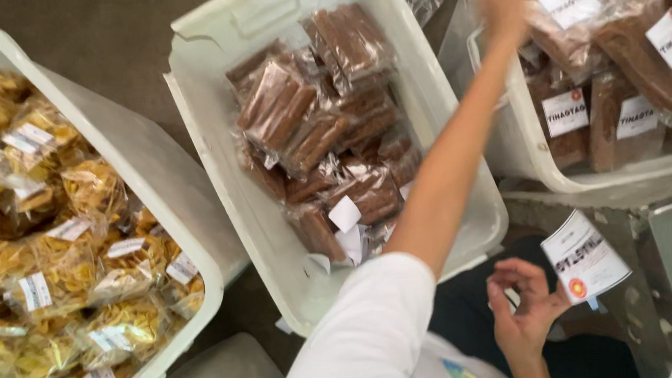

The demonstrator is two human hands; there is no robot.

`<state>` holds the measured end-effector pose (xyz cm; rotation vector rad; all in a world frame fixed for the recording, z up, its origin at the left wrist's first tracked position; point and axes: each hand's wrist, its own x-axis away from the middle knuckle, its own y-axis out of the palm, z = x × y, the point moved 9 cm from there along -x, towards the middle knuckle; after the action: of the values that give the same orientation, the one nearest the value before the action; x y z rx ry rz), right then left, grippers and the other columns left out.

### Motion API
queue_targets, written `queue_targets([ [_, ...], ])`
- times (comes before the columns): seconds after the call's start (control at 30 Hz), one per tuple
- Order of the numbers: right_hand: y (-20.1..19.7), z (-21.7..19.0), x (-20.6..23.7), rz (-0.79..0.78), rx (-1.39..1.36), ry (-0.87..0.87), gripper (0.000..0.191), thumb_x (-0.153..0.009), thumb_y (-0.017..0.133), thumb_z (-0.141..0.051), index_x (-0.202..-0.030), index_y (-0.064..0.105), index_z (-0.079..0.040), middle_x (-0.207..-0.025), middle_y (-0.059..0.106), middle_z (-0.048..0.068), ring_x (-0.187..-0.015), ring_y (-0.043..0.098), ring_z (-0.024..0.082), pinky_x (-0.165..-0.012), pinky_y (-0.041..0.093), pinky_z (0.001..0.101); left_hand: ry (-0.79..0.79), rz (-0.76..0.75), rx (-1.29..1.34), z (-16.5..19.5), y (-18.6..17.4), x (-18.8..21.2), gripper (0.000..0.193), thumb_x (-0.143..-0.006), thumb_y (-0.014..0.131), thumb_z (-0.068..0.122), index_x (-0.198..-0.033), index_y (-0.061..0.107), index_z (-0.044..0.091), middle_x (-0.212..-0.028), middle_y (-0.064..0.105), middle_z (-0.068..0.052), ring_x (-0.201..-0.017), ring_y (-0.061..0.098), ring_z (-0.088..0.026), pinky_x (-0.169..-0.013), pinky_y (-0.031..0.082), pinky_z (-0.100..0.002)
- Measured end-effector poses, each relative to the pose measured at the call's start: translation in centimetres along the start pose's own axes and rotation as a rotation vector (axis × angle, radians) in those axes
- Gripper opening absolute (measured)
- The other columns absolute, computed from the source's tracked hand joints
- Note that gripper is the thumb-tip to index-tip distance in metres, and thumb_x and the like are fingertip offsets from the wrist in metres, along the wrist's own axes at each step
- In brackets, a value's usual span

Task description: The person repeatedly picks up pre-packaged food items from a white bin, applies a printed label to the front of each package, and places the labeled package into a second bin. The process is repeated for multiple items in a continuous loop.

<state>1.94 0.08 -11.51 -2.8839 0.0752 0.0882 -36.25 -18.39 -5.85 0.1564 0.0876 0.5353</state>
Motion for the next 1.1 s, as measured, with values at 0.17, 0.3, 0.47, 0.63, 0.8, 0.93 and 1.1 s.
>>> queue_targets([
  [0.17, 1.8, 1.7, 1.1, -0.081, 0.031, 0.068, 0.040, -0.087, 0.067, 0.010, -0.124, 0.054, 0.004, -0.099, 0.065, 0.011, -0.087, 0.065, 0.015, -0.082, 0.050, 0.0265, -0.377, 0.776, -0.605, -7.6, -21.6, -2.2, 0.059, -0.093, 0.069, 0.026, -0.141, 0.043, 0.002, -0.133, 0.053, -0.018, -0.113, 0.059, -0.031, -0.092, 0.052, -0.046],
  [0.3, 2.0, 1.8, 0.2, -0.007, -0.014, 0.037, 0.045, -0.085, 0.066, 0.005, -0.125, 0.045, 0.003, -0.105, 0.064, 0.008, -0.086, 0.065, 0.011, -0.077, 0.050, 0.0231, -0.597, 0.477, -0.816, -11.3, -24.8, -5.7, 0.120, -0.060, 0.089, 0.061, -0.150, 0.035, 0.002, -0.147, 0.047, -0.023, -0.127, 0.056, -0.039, -0.096, 0.053, -0.051],
  [0.47, 3.5, 2.0, -0.6, -0.096, 0.083, 0.077, 0.035, -0.085, 0.070, 0.002, -0.119, 0.062, 0.001, -0.090, 0.070, 0.008, -0.081, 0.064, 0.015, -0.079, 0.048, 0.0290, -0.619, 0.080, -0.764, -14.1, -24.1, -7.6, 0.084, -0.060, 0.085, 0.040, -0.131, 0.060, 0.005, -0.127, 0.072, -0.020, -0.120, 0.068, -0.035, -0.103, 0.051, -0.045],
  [0.63, 2.7, 0.7, -1.8, -0.063, 0.315, -0.072, 0.043, -0.079, 0.075, 0.000, -0.120, 0.062, -0.003, -0.123, 0.060, 0.010, -0.095, 0.059, 0.017, -0.087, 0.048, 0.0308, -0.316, 0.130, 0.033, -14.8, -26.1, -2.4, 0.074, -0.075, 0.081, 0.028, -0.135, 0.048, -0.002, -0.123, 0.065, -0.022, -0.111, 0.063, -0.033, -0.096, 0.051, -0.045],
  [0.8, 2.9, 0.3, -5.3, -0.072, 0.052, -0.063, 0.026, -0.087, 0.069, 0.001, -0.111, 0.064, -0.006, -0.147, 0.048, 0.012, -0.125, 0.052, 0.022, -0.102, 0.046, 0.0317, -0.374, -0.012, 0.305, -14.5, -28.5, 8.3, 0.075, -0.078, 0.087, 0.022, -0.138, 0.052, -0.006, -0.124, 0.067, -0.014, -0.107, 0.066, -0.023, -0.095, 0.053, -0.037],
  [0.93, 4.5, -1.8, -10.6, -0.143, -0.032, -0.178, 0.007, -0.097, 0.067, -0.003, -0.100, 0.061, -0.006, -0.162, 0.042, 0.014, -0.151, 0.042, 0.026, -0.123, 0.035, 0.0356, -0.617, -0.083, 0.439, -13.7, -26.1, 14.7, 0.062, -0.077, 0.082, 0.019, -0.130, 0.054, 0.003, -0.114, 0.067, -0.011, -0.097, 0.068, -0.022, -0.087, 0.057, -0.040],
  [1.1, 5.3, -3.9, -13.5, -0.213, -0.053, -0.118, 0.008, -0.095, 0.072, -0.013, -0.095, 0.067, -0.007, -0.164, 0.038, 0.013, -0.135, 0.045, 0.028, -0.111, 0.037, 0.0375, -0.429, -0.306, 0.294, -10.5, -23.0, 19.6, 0.057, -0.090, 0.078, 0.030, -0.132, 0.058, -0.002, -0.119, 0.069, -0.011, -0.103, 0.066, -0.018, -0.092, 0.053, -0.033],
])
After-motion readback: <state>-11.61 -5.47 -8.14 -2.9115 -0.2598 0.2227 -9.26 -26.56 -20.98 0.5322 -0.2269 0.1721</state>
